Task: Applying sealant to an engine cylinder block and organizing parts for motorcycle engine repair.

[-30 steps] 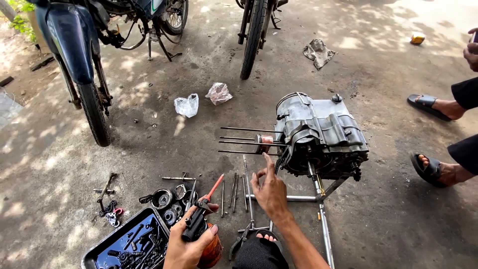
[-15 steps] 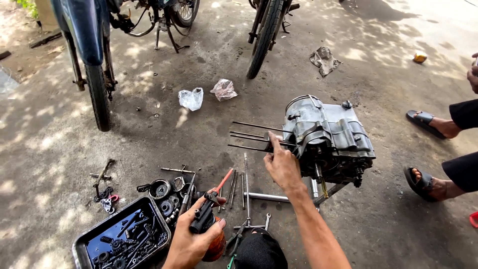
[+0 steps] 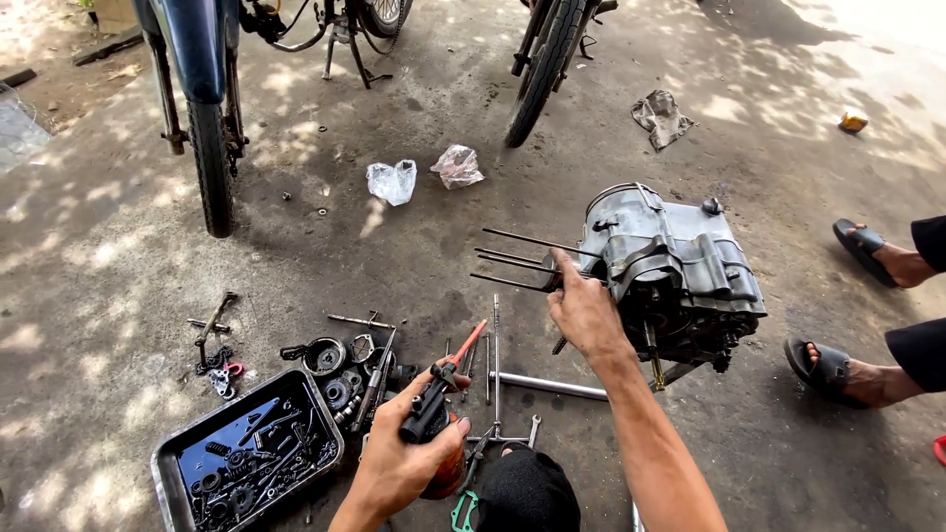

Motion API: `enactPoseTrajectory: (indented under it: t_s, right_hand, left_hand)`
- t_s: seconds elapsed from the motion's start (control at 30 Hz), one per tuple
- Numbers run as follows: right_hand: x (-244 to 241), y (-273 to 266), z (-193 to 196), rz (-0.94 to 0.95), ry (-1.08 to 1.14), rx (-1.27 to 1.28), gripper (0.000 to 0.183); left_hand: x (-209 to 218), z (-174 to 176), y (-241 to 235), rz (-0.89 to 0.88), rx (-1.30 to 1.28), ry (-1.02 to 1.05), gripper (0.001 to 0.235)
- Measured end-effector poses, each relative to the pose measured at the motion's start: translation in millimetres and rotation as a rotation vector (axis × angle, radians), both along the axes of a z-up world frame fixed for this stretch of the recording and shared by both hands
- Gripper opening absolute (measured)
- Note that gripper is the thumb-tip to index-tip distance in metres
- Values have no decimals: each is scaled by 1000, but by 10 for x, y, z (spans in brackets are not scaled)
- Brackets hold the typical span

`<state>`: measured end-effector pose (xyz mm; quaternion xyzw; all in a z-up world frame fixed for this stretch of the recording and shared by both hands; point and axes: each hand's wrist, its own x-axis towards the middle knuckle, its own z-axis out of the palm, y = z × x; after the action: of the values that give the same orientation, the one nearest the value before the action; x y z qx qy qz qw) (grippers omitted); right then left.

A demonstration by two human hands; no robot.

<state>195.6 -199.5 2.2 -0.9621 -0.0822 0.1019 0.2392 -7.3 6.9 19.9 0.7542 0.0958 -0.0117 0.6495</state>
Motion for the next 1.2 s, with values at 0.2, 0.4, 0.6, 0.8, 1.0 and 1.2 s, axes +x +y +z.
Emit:
enactPoseTrajectory:
  t_s: [0.2, 0.4, 0.6, 0.8, 1.0, 1.2]
  right_hand:
    - [-9, 0, 5, -17, -108, -65, 71]
    - [-220, -170, -425, -27, -213, 153, 80]
    - [-412, -203, -1379, -158, -281, 369, 69]
    - [-34, -112, -1408, -161, -315, 7, 87]
    - [-295, -107, -1248, -198, -266, 64, 85]
    - [-166, -174, -609, -185, -138, 308, 91]
  left_hand:
    - [-6, 13, -5, -34, -20, -63, 31]
    - [-14, -56, 2, -29, -25, -58, 38]
    - [22, -115, -56, 5, 29, 27, 31]
    - [117, -508, -51, 46, -28, -150, 65]
    - [163, -360, -76, 73, 24, 4, 59]
    - [123, -223, -150, 42, 52, 3, 56]
